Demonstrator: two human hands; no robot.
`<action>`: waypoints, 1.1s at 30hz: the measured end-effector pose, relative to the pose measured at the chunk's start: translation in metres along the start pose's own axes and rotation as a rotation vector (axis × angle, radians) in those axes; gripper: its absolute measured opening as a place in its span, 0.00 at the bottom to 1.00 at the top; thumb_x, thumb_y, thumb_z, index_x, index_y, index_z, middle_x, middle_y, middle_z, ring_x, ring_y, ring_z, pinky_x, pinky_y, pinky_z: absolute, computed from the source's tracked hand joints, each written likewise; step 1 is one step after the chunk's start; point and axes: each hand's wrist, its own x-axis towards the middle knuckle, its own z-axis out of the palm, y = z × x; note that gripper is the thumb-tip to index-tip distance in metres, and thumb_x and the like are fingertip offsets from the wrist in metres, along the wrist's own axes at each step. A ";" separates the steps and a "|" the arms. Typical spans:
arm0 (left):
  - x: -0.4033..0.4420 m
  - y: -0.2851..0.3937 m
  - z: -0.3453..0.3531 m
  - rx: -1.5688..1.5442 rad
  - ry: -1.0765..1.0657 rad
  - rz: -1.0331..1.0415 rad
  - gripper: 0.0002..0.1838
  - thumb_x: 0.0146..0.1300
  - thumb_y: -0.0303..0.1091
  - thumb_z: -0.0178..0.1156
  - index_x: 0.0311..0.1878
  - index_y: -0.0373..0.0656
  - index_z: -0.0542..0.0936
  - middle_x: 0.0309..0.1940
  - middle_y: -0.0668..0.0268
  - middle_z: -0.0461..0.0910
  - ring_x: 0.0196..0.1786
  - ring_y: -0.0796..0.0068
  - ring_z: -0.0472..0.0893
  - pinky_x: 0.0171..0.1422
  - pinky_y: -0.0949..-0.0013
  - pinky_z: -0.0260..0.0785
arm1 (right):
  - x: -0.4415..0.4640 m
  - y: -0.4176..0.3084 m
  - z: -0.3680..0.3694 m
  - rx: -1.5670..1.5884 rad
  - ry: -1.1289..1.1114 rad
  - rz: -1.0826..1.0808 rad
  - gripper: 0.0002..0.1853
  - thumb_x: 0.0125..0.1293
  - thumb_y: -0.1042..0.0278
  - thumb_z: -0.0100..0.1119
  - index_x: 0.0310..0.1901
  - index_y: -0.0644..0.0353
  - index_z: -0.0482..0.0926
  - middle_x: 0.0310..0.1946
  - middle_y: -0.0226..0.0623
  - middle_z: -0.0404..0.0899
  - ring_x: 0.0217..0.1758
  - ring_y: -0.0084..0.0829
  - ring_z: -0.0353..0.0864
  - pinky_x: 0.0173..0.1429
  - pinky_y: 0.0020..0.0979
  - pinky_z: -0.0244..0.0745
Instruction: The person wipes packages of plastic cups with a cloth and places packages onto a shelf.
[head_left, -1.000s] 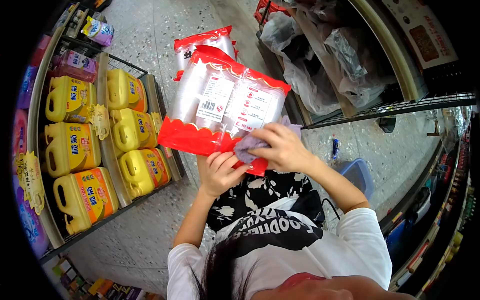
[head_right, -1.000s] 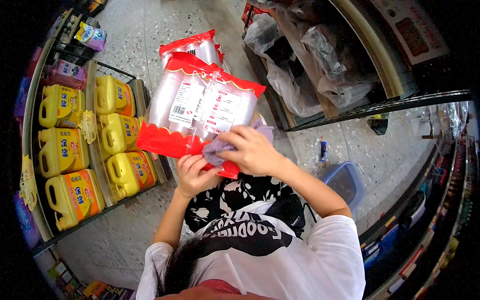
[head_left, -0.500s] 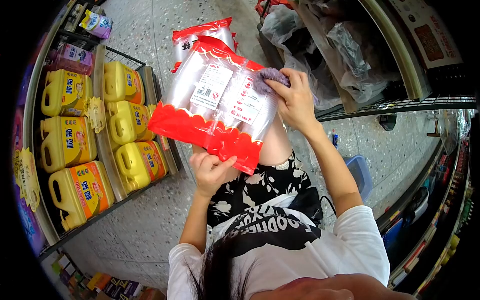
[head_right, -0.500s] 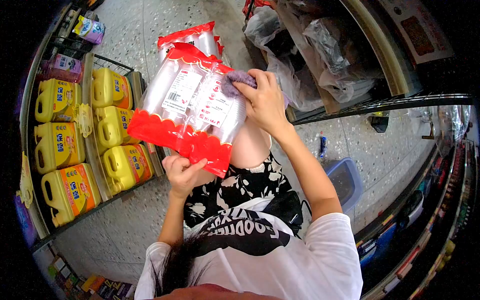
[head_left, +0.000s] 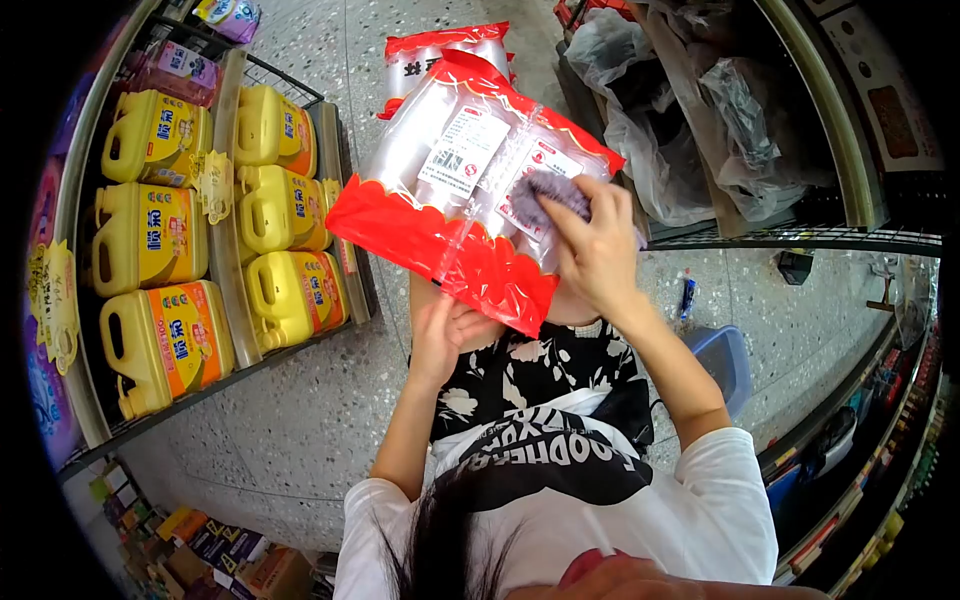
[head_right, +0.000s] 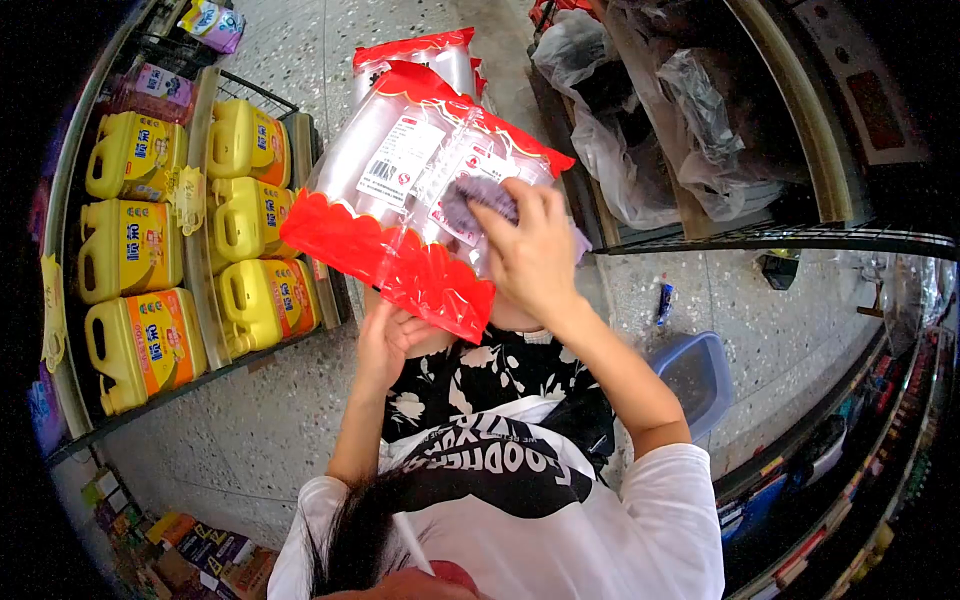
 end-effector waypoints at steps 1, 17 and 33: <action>-0.001 0.002 0.005 -0.097 -0.065 -0.064 0.17 0.74 0.38 0.51 0.58 0.35 0.72 0.52 0.51 0.80 0.50 0.59 0.84 0.54 0.59 0.80 | -0.004 -0.008 -0.001 0.009 -0.029 -0.022 0.20 0.48 0.74 0.61 0.47 0.55 0.85 0.52 0.45 0.73 0.54 0.48 0.70 0.57 0.42 0.70; 0.000 -0.008 0.001 0.257 -0.122 -0.089 0.14 0.74 0.32 0.52 0.52 0.30 0.78 0.45 0.56 0.84 0.45 0.68 0.86 0.52 0.65 0.81 | -0.038 -0.020 0.006 0.028 -0.061 -0.160 0.18 0.46 0.71 0.62 0.43 0.54 0.84 0.53 0.40 0.74 0.53 0.44 0.72 0.53 0.41 0.71; 0.008 -0.003 -0.009 0.282 -0.119 0.052 0.13 0.73 0.33 0.54 0.51 0.32 0.77 0.45 0.56 0.84 0.46 0.67 0.85 0.52 0.64 0.80 | 0.037 0.018 0.011 -0.129 0.074 0.059 0.18 0.52 0.74 0.60 0.46 0.53 0.85 0.50 0.40 0.75 0.52 0.45 0.71 0.53 0.42 0.72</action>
